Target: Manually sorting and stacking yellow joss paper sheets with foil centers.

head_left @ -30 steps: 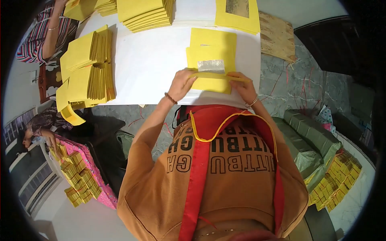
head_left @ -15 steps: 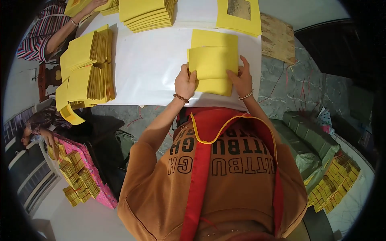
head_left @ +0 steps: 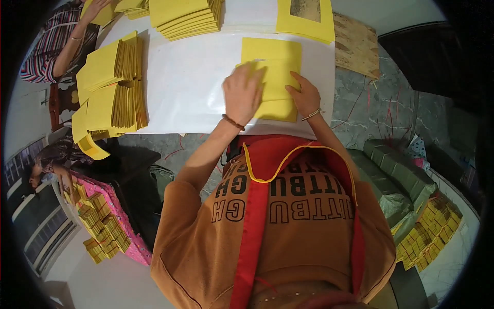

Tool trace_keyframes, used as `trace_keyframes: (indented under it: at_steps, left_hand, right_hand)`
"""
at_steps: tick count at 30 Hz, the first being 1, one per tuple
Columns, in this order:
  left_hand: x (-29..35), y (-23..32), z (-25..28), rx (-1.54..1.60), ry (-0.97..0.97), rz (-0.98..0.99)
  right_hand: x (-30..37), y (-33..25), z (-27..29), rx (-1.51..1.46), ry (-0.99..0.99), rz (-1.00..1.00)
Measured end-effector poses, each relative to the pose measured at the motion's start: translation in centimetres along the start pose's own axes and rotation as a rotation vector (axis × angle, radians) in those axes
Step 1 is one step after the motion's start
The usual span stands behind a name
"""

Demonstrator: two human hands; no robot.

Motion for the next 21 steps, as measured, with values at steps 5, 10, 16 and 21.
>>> trace_keyframes:
  at_steps: [5,10,16,21]
  left_hand:
    - [-0.8,1.0,-4.8,-0.020,-0.201,-0.244]
    - [-0.2,0.4,-5.8,-0.122,-0.253,-0.235]
    - [0.0,0.1,-5.4,0.053,-0.266,-0.255]
    - [-0.6,-1.8,-3.8,0.463,-0.306,-0.264]
  right_hand:
    - [-0.1,0.2,0.1,-0.036,0.017,0.025]
    - [1.4,-4.8,1.2,0.533,0.274,0.341]
    - [0.7,-3.6,-1.9,0.480,0.061,0.644]
    - [0.3,-3.6,-2.4,0.522,-0.012,0.505]
Point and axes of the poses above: each hand's wrist, its own x-axis away from the middle knuckle, its own z-axis out of the back of the hand, y = z × x, the point moved 3 cm from there along -x, towards the middle knuckle, and after that the axes turned 11 degrees about -y, right-handed, at the moved point
